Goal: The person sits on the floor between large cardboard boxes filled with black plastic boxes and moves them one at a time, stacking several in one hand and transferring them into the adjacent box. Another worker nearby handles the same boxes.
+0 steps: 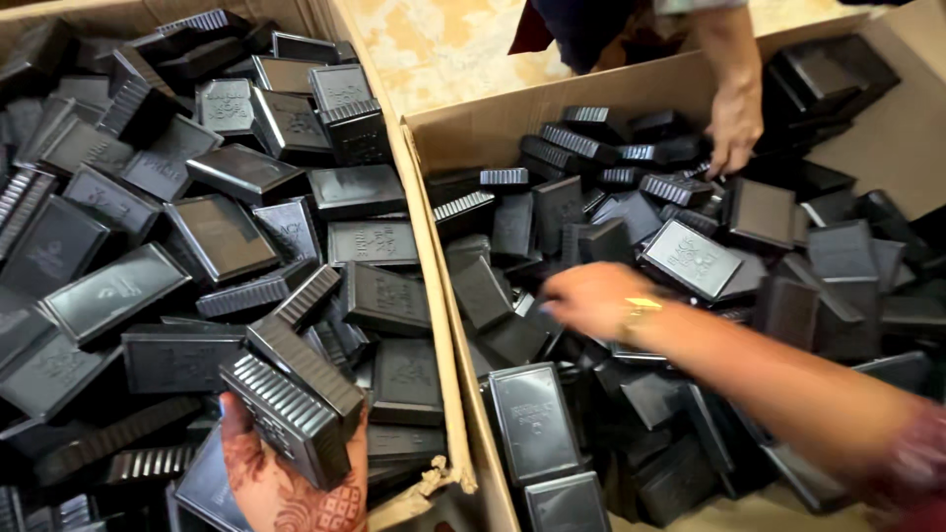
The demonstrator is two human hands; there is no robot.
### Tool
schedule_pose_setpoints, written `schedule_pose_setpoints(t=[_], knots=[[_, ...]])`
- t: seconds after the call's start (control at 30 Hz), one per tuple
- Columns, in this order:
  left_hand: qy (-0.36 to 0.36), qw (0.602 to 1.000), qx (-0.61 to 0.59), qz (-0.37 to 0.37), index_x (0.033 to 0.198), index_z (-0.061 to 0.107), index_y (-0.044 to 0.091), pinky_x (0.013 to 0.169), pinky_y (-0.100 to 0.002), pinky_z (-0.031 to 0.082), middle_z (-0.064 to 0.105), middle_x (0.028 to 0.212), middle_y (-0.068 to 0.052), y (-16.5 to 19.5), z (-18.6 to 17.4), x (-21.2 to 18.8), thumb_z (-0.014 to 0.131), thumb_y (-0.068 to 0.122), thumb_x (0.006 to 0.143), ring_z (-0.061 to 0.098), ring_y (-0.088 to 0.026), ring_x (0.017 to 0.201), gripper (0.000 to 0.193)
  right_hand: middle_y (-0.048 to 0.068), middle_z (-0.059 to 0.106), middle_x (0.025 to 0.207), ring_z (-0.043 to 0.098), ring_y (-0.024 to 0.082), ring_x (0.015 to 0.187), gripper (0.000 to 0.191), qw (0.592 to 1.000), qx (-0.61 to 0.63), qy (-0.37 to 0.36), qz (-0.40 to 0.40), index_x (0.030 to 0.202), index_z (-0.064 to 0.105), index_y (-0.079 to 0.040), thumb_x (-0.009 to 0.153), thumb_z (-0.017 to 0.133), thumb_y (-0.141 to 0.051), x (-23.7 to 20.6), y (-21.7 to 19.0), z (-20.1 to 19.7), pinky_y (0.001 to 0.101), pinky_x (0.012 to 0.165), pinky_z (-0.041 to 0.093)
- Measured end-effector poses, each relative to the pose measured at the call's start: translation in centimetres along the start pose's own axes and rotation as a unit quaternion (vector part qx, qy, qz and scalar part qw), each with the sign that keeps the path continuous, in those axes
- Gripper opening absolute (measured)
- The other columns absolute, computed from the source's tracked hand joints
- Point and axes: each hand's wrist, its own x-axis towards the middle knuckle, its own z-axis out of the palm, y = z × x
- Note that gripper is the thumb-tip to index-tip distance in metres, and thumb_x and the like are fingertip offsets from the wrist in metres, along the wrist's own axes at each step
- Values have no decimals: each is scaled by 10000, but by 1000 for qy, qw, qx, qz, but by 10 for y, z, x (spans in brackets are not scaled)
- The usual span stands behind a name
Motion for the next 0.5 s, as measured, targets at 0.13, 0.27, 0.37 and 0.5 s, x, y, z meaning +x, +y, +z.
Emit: schedule_pose_setpoints(t=[0.13,0.27,0.37,0.5], knots=[[-58,996,-31,-56,1403,669,103,1086,-647,387,687,1369,-157,9,-8,0,558,430,1118,617,-385,1263,448,219,710,1073,682,407,1021,801,999,36,-26,-7,1455,387,-118,825,783,-414,78,-26,84,497,883,546],[-62,989,-42,-128,1456,617,156,1137,-635,317,642,1393,-202,26,-15,-4,543,476,1084,589,-407,1291,496,221,718,1067,686,411,1017,1031,984,167,30,53,1566,277,-161,724,862,-271,104,-20,122,482,880,543],[-49,990,86,-100,1511,539,209,1104,-623,307,621,1426,-171,33,-21,-5,543,548,1017,582,-384,1286,599,181,709,1118,688,374,1022,860,952,263,134,80,1478,433,-194,721,843,-194,102,-13,113,453,866,547],[-146,984,1,-102,1541,435,-31,1088,-554,357,562,1391,-275,27,-44,-3,534,598,1041,556,-416,1289,810,151,641,1098,664,321,974,617,921,280,268,46,1388,556,-174,817,789,-151,73,-16,86,420,837,552]])
